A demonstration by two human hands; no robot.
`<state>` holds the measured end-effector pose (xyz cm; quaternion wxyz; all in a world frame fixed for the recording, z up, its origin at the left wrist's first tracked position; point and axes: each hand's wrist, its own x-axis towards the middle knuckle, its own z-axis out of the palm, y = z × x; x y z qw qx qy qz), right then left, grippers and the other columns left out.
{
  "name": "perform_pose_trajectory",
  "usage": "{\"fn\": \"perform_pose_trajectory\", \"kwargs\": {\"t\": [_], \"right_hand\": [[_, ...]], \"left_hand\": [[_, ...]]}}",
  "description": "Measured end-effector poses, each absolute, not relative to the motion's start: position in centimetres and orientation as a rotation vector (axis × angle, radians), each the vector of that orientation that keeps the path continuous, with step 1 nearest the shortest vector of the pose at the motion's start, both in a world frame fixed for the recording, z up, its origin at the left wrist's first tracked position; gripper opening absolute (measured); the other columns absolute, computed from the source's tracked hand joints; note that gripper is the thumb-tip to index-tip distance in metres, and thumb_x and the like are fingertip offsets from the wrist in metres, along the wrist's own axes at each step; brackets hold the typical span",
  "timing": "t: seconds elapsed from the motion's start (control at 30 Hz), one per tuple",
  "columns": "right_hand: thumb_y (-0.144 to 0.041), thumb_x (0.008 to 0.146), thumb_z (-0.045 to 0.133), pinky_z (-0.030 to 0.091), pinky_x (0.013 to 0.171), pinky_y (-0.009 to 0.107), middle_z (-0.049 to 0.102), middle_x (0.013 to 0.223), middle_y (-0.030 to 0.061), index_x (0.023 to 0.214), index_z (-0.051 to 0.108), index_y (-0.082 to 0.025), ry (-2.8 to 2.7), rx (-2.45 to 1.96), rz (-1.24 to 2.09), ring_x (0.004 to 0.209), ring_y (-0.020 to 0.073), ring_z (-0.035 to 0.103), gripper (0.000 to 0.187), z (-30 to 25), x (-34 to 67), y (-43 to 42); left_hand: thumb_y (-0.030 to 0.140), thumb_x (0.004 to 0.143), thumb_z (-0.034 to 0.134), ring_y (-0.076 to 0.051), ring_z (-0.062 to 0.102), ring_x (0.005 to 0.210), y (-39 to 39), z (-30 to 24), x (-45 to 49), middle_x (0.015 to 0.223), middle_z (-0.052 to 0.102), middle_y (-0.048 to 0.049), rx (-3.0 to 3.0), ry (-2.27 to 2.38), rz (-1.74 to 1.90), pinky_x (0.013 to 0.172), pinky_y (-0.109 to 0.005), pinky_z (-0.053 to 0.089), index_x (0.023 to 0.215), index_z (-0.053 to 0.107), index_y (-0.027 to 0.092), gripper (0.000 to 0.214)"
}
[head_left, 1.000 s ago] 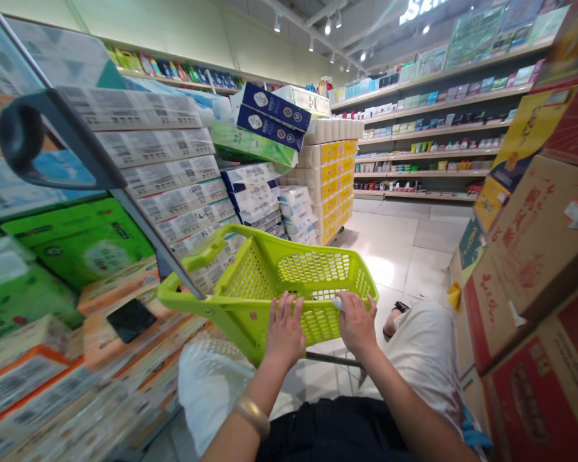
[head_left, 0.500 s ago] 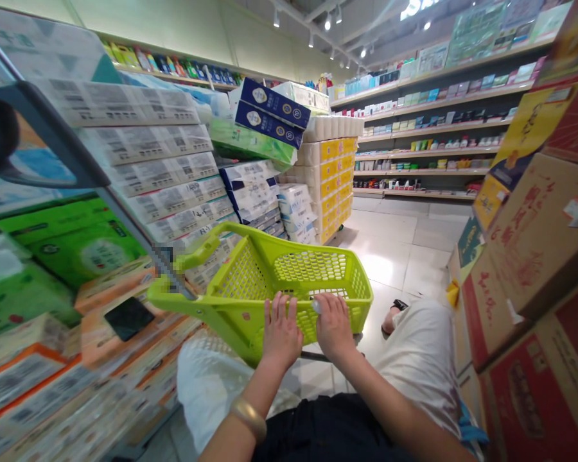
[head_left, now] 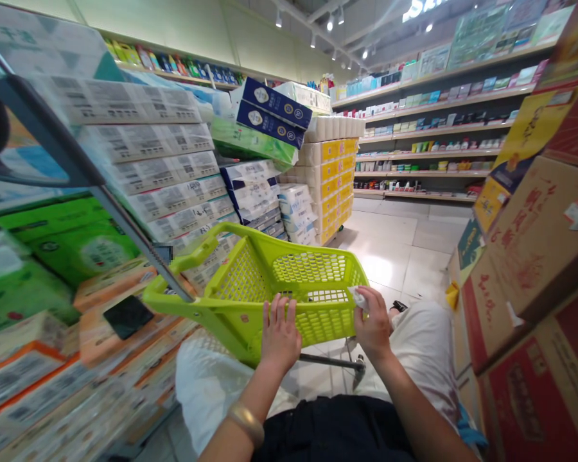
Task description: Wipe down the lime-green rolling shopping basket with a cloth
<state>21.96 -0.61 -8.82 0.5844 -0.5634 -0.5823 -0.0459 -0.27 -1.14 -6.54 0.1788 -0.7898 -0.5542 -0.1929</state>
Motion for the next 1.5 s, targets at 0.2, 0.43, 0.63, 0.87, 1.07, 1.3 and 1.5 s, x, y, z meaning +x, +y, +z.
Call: {"fn": "perform_pose_trajectory", "kwargs": {"t": [0.2, 0.43, 0.63, 0.87, 1.07, 1.3, 1.5], "right_hand": [[-0.007, 0.077, 0.041, 0.041, 0.099, 0.041, 0.060, 0.113, 0.0099, 0.102, 0.055, -0.019, -1.490, -1.322, -0.175, 0.113, 0.0224, 0.052, 0.031, -9.4, 20.3, -0.4], [-0.006, 0.080, 0.041, 0.030, 0.109, 0.041, 0.057, 0.124, 0.0100, 0.124, 0.050, -0.017, -1.717, -1.322, -0.221, 0.124, 0.0219, 0.044, 0.046, -9.8, 15.1, -0.9], [-0.005, 0.080, 0.040, 0.024, 0.113, 0.038, 0.060, 0.122, 0.0063, 0.122, 0.053, -0.019, -1.807, -1.251, -0.202, 0.123, 0.0187, 0.046, 0.046, -9.7, 15.5, -0.5], [-0.007, 0.077, 0.041, 0.029, 0.106, 0.044, 0.061, 0.109, 0.0106, 0.112, 0.056, -0.016, -1.538, -1.522, -0.232, 0.110, 0.0239, 0.049, 0.039, -10.0, 18.3, 0.1], [-0.005, 0.078, 0.046, 0.029, 0.104, 0.037, 0.063, 0.111, 0.0068, 0.112, 0.059, -0.021, -1.830, -1.347, -0.132, 0.107, 0.0213, 0.051, 0.040, -7.8, 12.9, 0.1], [-0.003, 0.076, 0.045, 0.031, 0.101, 0.036, 0.064, 0.110, 0.0051, 0.111, 0.059, -0.022, -1.766, -1.461, -0.075, 0.107, 0.0211, 0.051, 0.042, -8.2, 17.0, -0.2], [-0.005, 0.075, 0.047, 0.033, 0.094, 0.037, 0.064, 0.101, 0.0072, 0.104, 0.062, -0.019, -1.639, -1.652, -0.088, 0.099, 0.0229, 0.052, 0.035, -8.1, 18.1, -0.1]], "left_hand": [[0.017, 0.069, 0.057, -0.031, 0.029, 0.139, -1.4, -6.4, -0.2, 0.130, 0.050, -0.0142, -2.237, -1.564, -0.551, 0.119, -0.054, 0.016, 0.131, 0.043, 0.015, 0.064], [0.015, 0.069, 0.054, -0.031, 0.029, 0.139, -1.4, -6.5, 0.2, 0.131, 0.048, -0.0144, -2.209, -1.595, -0.567, 0.118, -0.055, 0.017, 0.130, 0.042, 0.014, 0.062], [0.013, 0.069, 0.052, -0.030, 0.029, 0.139, -1.5, -6.3, 0.0, 0.130, 0.049, -0.0131, -2.238, -1.565, -0.562, 0.119, -0.054, 0.018, 0.131, 0.041, 0.015, 0.063], [0.014, 0.068, 0.054, -0.031, 0.026, 0.140, -1.3, -6.4, 0.2, 0.131, 0.048, -0.0138, -2.246, -1.567, -0.575, 0.119, -0.055, 0.018, 0.131, 0.041, 0.013, 0.065], [0.012, 0.069, 0.052, -0.030, 0.028, 0.139, -1.2, -6.3, 0.4, 0.131, 0.048, -0.0135, -2.251, -1.592, -0.563, 0.118, -0.056, 0.019, 0.132, 0.040, 0.015, 0.064], [0.012, 0.069, 0.052, -0.030, 0.028, 0.140, -1.3, -6.5, -0.4, 0.130, 0.048, -0.0133, -2.280, -1.533, -0.572, 0.118, -0.055, 0.019, 0.132, 0.040, 0.014, 0.064], [0.014, 0.068, 0.055, -0.031, 0.027, 0.140, -1.2, -6.6, 0.1, 0.131, 0.048, -0.0142, -2.248, -1.547, -0.586, 0.118, -0.057, 0.018, 0.131, 0.041, 0.013, 0.065]]}}
